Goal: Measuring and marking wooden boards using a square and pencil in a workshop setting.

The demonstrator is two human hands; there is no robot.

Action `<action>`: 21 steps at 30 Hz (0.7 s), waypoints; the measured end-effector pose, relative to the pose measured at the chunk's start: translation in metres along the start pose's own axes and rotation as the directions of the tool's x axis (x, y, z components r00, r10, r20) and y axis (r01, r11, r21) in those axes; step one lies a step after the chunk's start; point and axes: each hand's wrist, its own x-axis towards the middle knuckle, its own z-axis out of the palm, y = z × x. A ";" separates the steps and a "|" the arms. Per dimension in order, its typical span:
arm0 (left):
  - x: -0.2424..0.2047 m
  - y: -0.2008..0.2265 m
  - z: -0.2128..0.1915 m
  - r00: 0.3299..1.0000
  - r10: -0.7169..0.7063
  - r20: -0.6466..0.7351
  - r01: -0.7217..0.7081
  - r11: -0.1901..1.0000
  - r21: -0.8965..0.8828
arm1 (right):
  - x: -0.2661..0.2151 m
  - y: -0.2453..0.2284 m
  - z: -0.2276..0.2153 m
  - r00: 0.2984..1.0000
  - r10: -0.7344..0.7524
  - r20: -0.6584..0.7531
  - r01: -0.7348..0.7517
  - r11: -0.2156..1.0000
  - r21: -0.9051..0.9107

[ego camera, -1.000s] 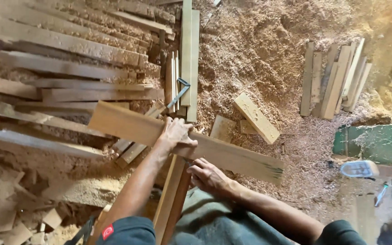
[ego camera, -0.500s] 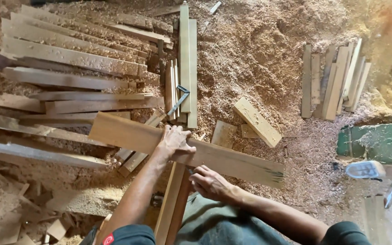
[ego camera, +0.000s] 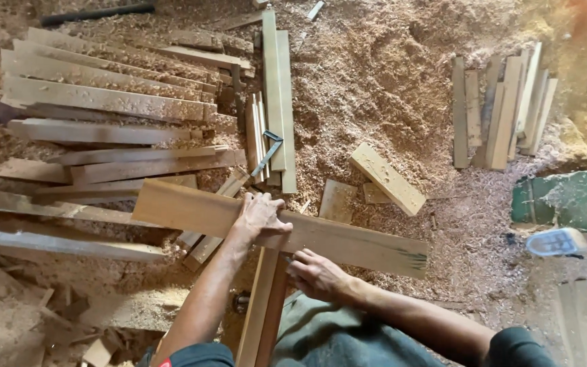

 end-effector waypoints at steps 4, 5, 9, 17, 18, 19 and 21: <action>0.024 -0.004 0.011 0.996 0.011 -0.086 -0.008 0.999 0.031 | -0.082 0.031 -0.008 0.971 0.229 0.065 -0.229 0.973 0.001; 0.023 -0.003 0.029 0.969 0.000 -0.246 0.013 0.998 0.055 | -0.092 0.012 -0.025 0.974 0.224 -0.016 -0.224 0.967 -0.118; 0.055 -0.010 0.084 0.926 -0.083 -0.369 0.092 0.996 0.006 | -0.081 -0.042 -0.076 0.891 0.414 -0.186 -0.430 0.901 -0.052; 0.066 -0.010 0.065 0.934 -0.085 -0.346 0.090 0.996 -0.002 | 0.005 -0.042 -0.013 0.964 0.134 -0.229 -0.114 0.989 0.099; 0.066 -0.012 0.067 0.932 -0.092 -0.351 0.097 0.995 -0.003 | 0.016 -0.036 -0.005 0.971 0.071 -0.229 -0.049 0.994 0.100; 0.059 -0.011 0.060 0.933 -0.094 -0.346 0.100 0.995 -0.002 | 0.020 -0.030 -0.002 0.971 0.072 -0.229 -0.049 0.993 0.105; 0.047 -0.008 0.045 0.963 -0.078 -0.259 0.074 0.997 -0.025 | 0.028 -0.017 0.005 0.975 0.049 -0.219 -0.030 0.996 0.087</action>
